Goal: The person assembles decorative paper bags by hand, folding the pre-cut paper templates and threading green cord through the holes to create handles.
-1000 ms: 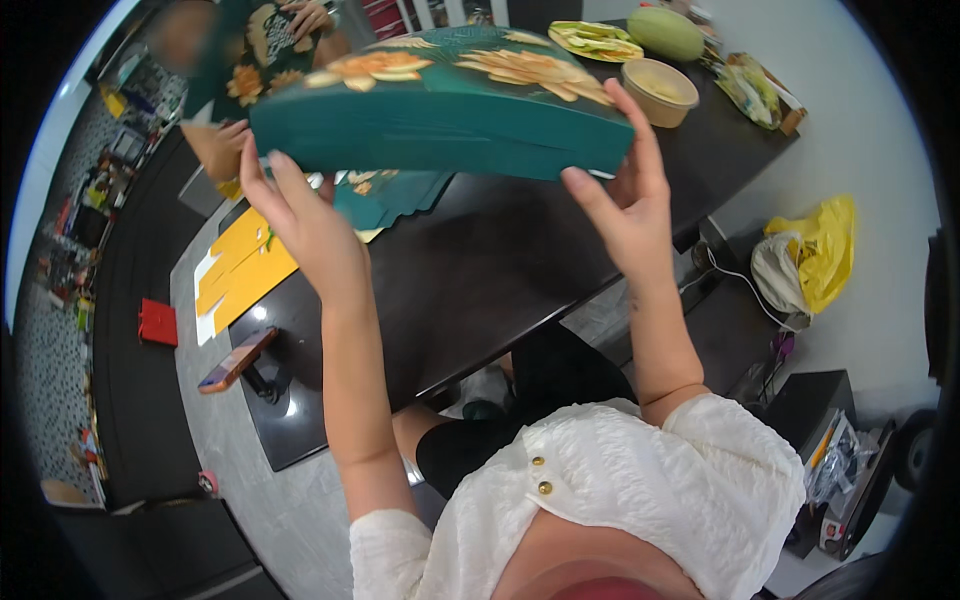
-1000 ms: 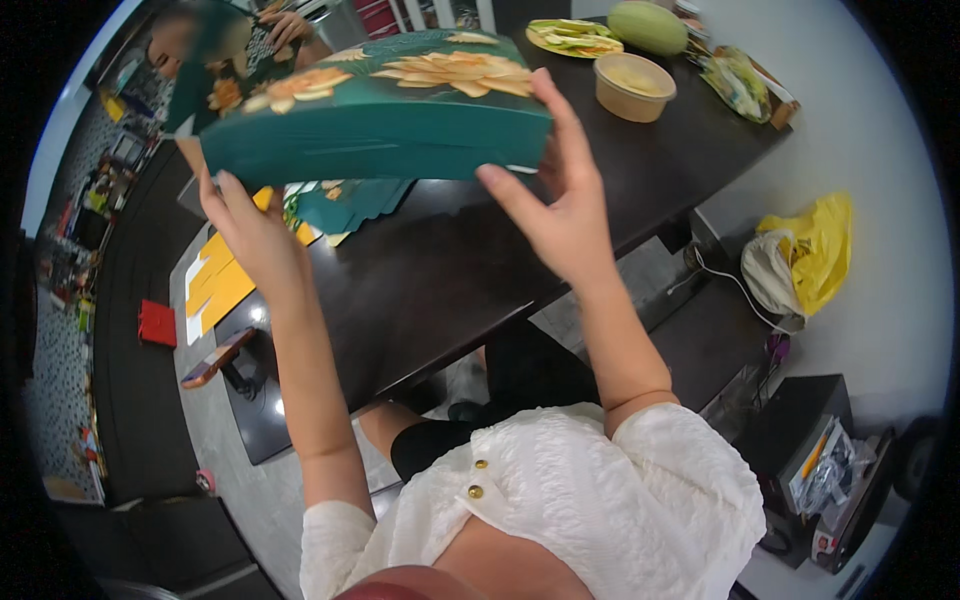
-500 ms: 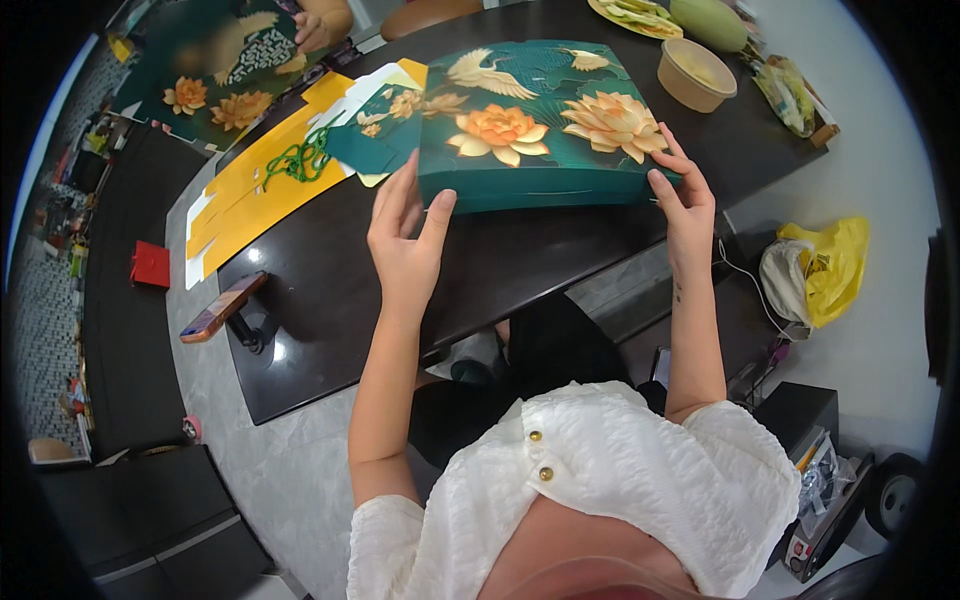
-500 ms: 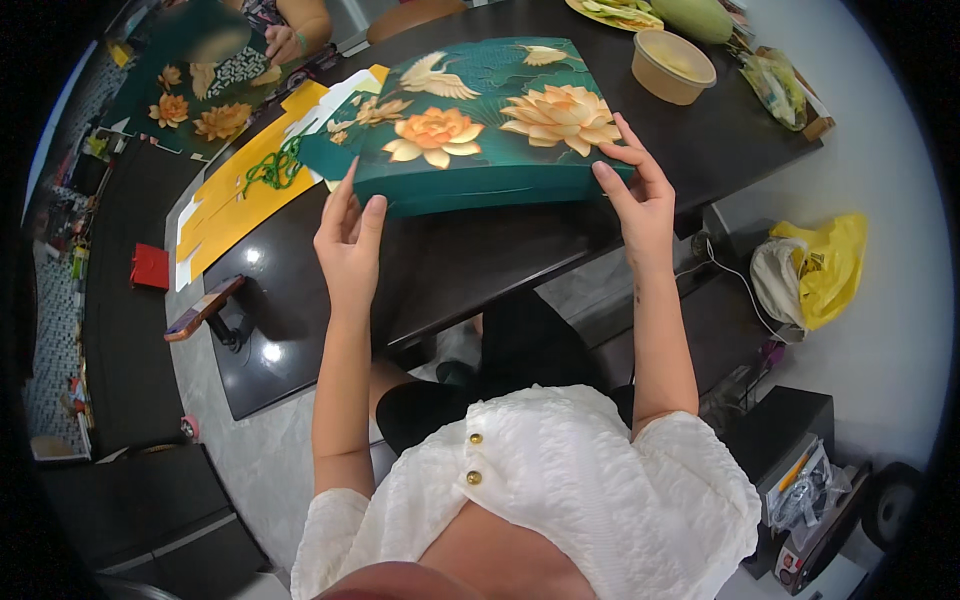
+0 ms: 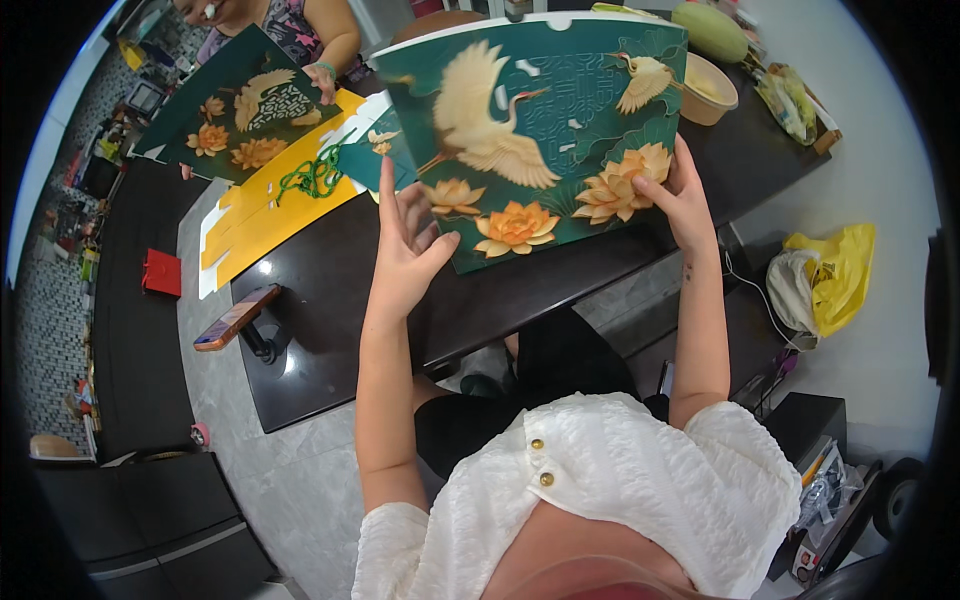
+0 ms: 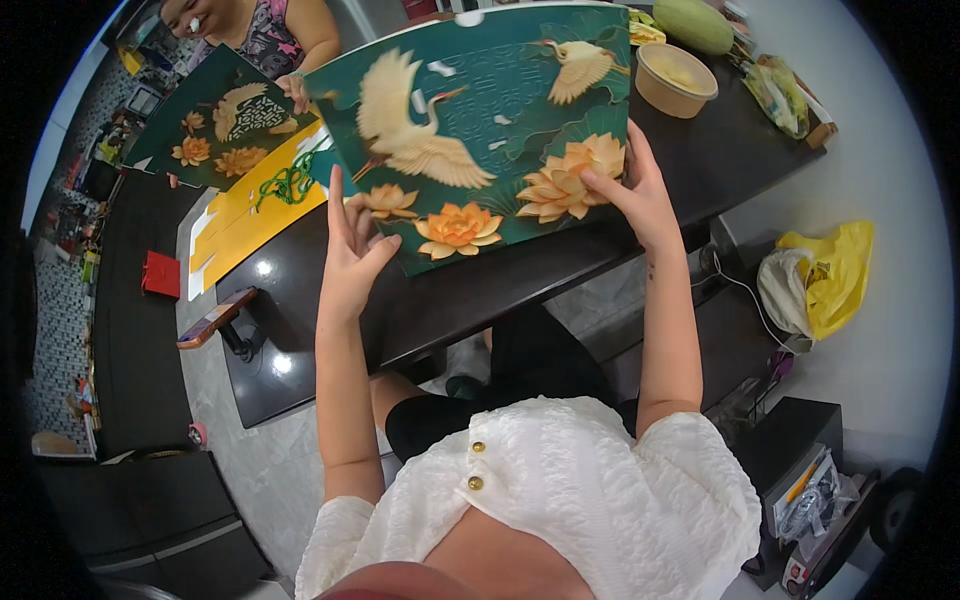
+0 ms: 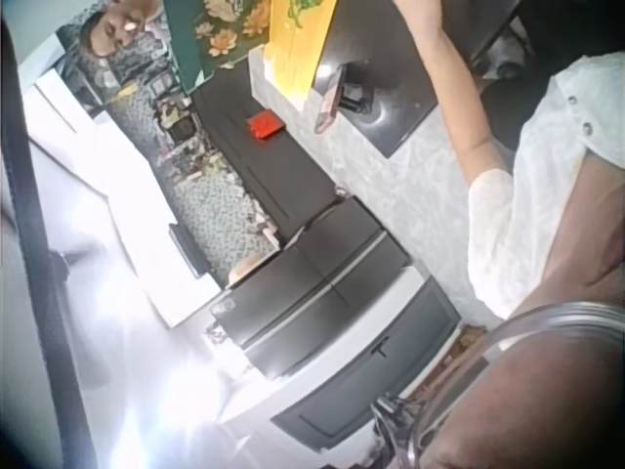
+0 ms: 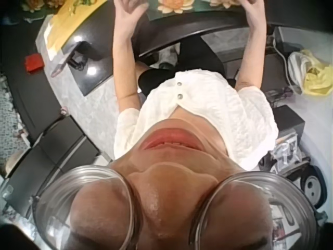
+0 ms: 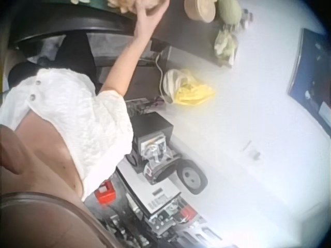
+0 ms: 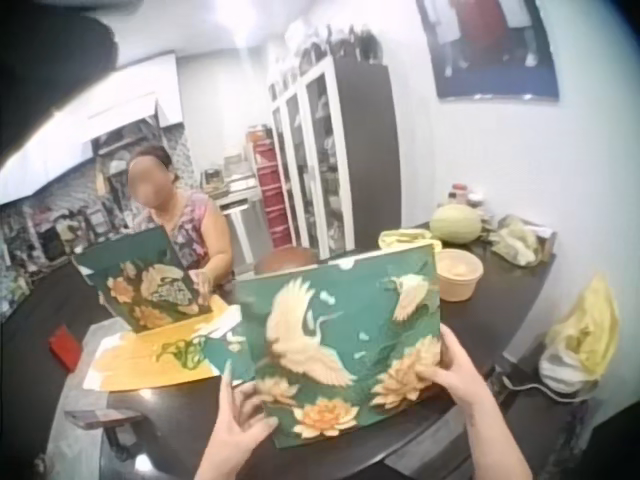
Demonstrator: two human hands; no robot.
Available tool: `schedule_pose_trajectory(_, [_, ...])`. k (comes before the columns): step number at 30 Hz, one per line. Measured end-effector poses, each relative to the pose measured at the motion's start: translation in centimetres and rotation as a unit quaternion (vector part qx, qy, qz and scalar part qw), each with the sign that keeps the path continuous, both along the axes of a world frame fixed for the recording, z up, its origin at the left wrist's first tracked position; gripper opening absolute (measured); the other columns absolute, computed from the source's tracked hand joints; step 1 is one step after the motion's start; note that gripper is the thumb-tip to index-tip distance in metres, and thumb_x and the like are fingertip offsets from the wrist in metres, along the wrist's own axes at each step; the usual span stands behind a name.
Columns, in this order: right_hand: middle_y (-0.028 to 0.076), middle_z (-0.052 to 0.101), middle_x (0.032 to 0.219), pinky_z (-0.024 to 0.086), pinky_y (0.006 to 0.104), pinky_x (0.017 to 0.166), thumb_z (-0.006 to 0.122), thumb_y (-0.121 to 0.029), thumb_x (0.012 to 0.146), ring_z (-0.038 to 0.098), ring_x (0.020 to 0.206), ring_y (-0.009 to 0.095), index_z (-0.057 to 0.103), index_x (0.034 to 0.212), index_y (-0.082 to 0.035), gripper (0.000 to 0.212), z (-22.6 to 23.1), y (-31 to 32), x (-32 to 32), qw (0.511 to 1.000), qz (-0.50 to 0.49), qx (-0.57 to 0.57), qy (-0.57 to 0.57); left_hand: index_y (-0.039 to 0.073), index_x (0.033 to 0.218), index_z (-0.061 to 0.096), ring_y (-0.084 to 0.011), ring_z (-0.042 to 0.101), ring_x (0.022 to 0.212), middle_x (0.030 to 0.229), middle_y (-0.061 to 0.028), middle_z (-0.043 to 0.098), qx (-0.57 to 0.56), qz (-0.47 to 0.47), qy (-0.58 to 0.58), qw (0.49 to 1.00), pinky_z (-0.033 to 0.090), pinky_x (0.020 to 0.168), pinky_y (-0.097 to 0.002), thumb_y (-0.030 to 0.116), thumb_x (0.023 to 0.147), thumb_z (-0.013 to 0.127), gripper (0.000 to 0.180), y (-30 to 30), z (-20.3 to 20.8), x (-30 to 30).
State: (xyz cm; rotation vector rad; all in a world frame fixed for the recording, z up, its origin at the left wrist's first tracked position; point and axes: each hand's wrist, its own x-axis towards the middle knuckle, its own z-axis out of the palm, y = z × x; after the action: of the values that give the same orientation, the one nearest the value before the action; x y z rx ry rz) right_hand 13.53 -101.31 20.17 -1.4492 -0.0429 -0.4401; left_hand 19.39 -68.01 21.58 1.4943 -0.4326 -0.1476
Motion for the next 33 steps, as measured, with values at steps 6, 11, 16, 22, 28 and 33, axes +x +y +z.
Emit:
schedule_pose_trajectory(6, [0.009,0.048,0.135,0.035,0.0359,0.106,0.074,0.002,0.075,0.043,0.128,0.022,0.034,0.144,-0.002,0.080,1.0,0.5,1.7,0.997,0.050,-0.028,-0.057,0.001,0.145,0.022,-0.0247,0.047,0.124,0.131,-0.0134,0.046,0.007,0.058,-0.070,0.996,0.037,0.105,-0.0399,0.014,0.070,0.085,0.099,1.7,0.1,0.0])
schedule_pose_trajectory(11, [0.008,0.055,0.124,0.044,0.0350,0.097,0.084,-0.010,0.068,0.050,0.119,0.021,0.044,0.133,-0.001,0.078,0.2,1.2,2.2,0.994,0.068,-0.074,-0.036,-0.003,0.143,0.022,-0.0238,0.047,0.122,0.133,-0.0170,0.046,0.090,0.134,-0.111,0.981,0.036,0.105,-0.0366,0.017,0.066,0.088,0.103,3.0,-0.2,-2.6])
schedule_pose_trajectory(16, [0.009,0.057,0.119,0.045,0.0350,0.096,0.087,-0.014,0.066,0.055,0.110,0.019,0.046,0.128,0.001,0.075,1.1,3.0,3.8,0.991,0.121,-0.028,-0.054,-0.001,0.151,0.001,-0.0263,0.043,0.128,0.142,-0.0206,0.038,0.056,0.186,-0.202,0.960,0.035,0.107,-0.0373,0.018,0.067,0.087,0.122,3.7,0.3,-3.9])
schedule_pose_trajectory(22, [0.011,0.059,0.116,0.047,0.0337,0.093,0.079,-0.014,0.077,0.057,0.107,0.019,0.045,0.125,0.001,0.060,3.6,4.4,4.9,0.994,0.086,-0.048,-0.051,0.001,0.151,0.011,-0.0240,0.043,0.128,0.137,-0.0185,0.044,0.038,0.165,-0.185,0.968,0.034,0.106,-0.0349,0.007,0.083,0.070,0.090,2.2,2.7,-2.4])
schedule_pose_trajectory(28, [0.011,0.060,0.115,0.046,0.0323,0.092,0.079,-0.019,0.078,0.058,0.103,0.017,0.046,0.124,0.000,0.060,3.3,5.1,6.7,0.991,0.047,-0.028,-0.123,0.003,0.148,0.010,-0.0247,0.046,0.121,0.133,-0.0175,0.041,-0.034,0.162,-0.236,0.958,0.037,0.103,-0.0362,0.011,0.082,0.074,0.092,2.4,5.0,-0.4])
schedule_pose_trajectory(33, [0.009,0.061,0.112,0.046,0.0312,0.091,0.082,-0.013,0.073,0.058,0.104,0.016,0.048,0.127,0.001,0.065,5.6,5.4,6.3,0.987,0.054,-0.010,-0.153,0.001,0.145,0.016,-0.0235,0.049,0.118,0.129,-0.0144,0.046,-0.052,0.172,-0.226,0.957,0.039,0.101,-0.0356,0.021,0.075,0.083,0.099,0.9,3.3,0.0])
